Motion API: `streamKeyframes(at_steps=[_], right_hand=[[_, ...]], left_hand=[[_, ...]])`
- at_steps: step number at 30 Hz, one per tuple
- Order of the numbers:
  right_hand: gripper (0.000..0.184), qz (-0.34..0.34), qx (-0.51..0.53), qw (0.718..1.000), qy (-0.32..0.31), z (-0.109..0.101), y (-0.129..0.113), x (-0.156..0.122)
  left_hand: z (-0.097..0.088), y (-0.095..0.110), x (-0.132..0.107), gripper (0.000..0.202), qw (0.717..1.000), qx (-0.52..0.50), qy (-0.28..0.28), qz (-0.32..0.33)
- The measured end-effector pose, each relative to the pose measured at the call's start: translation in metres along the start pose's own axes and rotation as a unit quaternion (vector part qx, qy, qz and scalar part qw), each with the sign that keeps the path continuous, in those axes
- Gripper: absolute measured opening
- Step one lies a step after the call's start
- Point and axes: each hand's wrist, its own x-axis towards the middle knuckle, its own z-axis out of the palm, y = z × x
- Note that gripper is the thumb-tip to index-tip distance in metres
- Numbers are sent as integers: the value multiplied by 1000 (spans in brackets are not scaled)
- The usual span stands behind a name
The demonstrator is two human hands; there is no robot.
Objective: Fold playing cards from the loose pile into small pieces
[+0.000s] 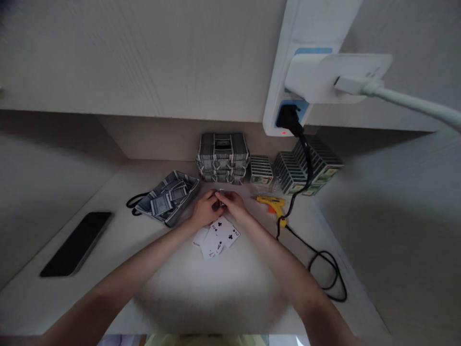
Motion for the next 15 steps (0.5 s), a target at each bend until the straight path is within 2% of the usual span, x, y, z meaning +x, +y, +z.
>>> streamKeyframes(at_steps=[6, 15], right_hand=[[27, 44, 81, 994, -51, 1, -9, -2], [25, 68, 122, 988, -58, -4, -9, -1]], left_hand=[[-1, -4, 3, 15, 1000, 10, -3, -4], [-3, -4, 3, 8, 1000, -18, -8, -4]])
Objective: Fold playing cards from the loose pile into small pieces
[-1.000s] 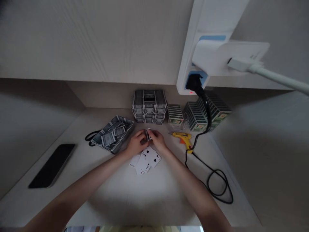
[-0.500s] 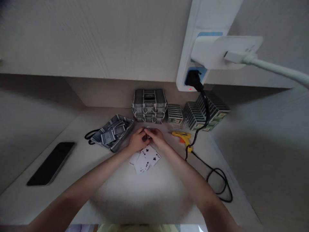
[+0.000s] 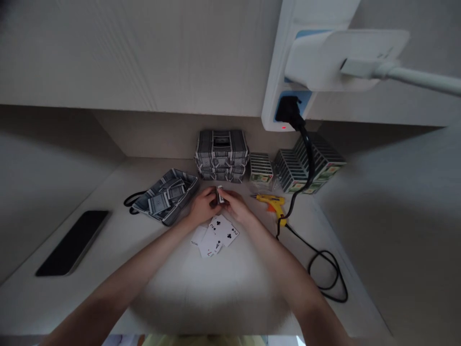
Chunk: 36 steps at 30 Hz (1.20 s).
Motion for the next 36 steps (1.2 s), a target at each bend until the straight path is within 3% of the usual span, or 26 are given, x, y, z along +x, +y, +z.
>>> streamKeyframes(at_steps=[8, 16, 19, 26, 30, 36], right_hand=[[24, -10, 14, 999, 28, 4, 7, 3], [23, -68, 61, 991, 99, 21, 20, -2], [24, -61, 35, 993, 90, 21, 24, -6], [29, -61, 1, 994, 92, 20, 26, -13], [33, -90, -39, 985, 141, 18, 31, -15], [36, -128, -62, 979, 146, 15, 38, -15]], left_hand=[[1, -5, -1, 7, 999, -29, 14, -16], [5, 11, -9, 14, 985, -108, 55, -122], [6, 15, -15, 15, 984, -108, 44, -133], [-1, 16, -25, 10, 988, -122, 26, -87], [-7, 21, -28, 11, 986, -161, 18, -35], [-6, 23, -27, 11, 985, -160, 39, -50]])
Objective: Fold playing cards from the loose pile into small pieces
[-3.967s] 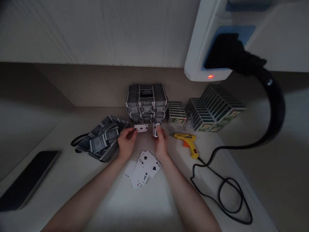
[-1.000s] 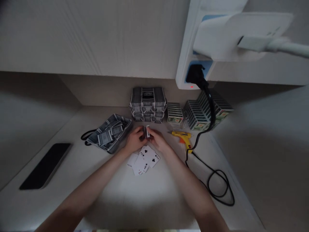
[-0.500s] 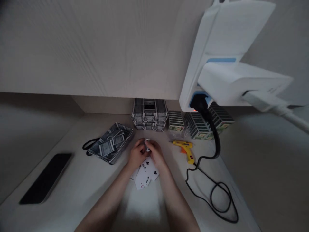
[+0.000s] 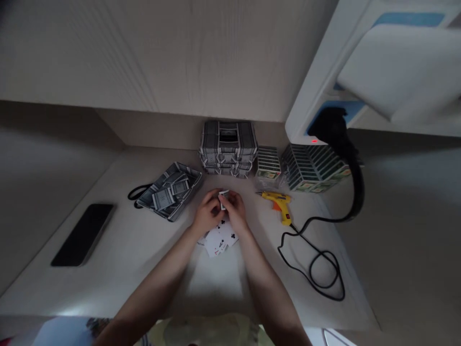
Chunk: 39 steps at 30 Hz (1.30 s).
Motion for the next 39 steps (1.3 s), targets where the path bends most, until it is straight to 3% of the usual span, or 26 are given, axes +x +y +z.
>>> streamKeyframes(at_steps=[6, 10, 19, 29, 33, 39], right_hand=[[31, -20, -25, 999, 19, -1, 0, 2], [33, 14, 13, 1000, -17, 0, -3, 2], [25, 27, 36, 999, -18, 1, -3, 3], [19, 59, 97, 991, -67, -2, -7, 5], [20, 86, 123, 984, -98, -6, -9, 6], [28, 88, 158, 979, -95, -10, -10, 5]], left_hand=[[3, 0, 2, 12, 1000, 9, -2, -4], [-1, 2, 3, 12, 1000, -6, 12, 7], [-4, 4, 2, 5, 997, -58, 18, 45], [-5, 0, 6, 9, 993, -110, 5, 39], [-5, -1, 4, 10, 994, -97, 7, 46], [-8, -4, 5, 11, 995, -69, -7, 75]])
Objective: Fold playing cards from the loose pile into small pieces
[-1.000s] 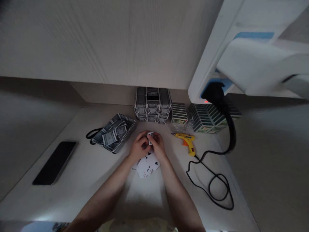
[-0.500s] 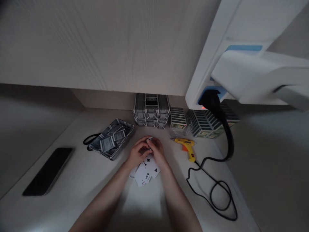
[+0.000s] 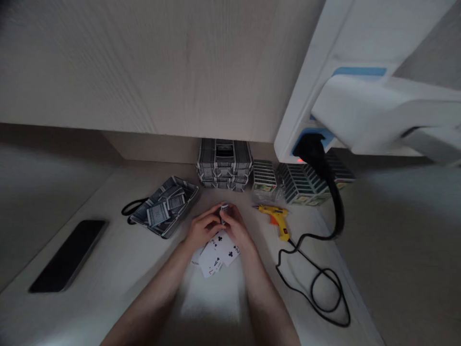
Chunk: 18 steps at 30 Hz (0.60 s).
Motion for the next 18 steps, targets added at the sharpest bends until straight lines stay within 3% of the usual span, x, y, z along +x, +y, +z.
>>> streamKeyframes(at_steps=[8, 14, 16, 18], right_hand=[[25, 14, 13, 1000, -10, -3, -2, 0], [35, 41, -3, 999, -13, -3, -5, -3], [37, 26, -18, 999, -16, -1, -5, -3], [41, -10, -40, 999, -7, 1, -2, -3]], left_hand=[[2, 2, -2, 11, 999, 1, -19, 35], [3, 11, -3, 14, 996, -89, -11, 14], [2, 12, -2, 17, 993, -118, 24, -10], [4, 9, -1, 24, 986, -119, 101, -65]])
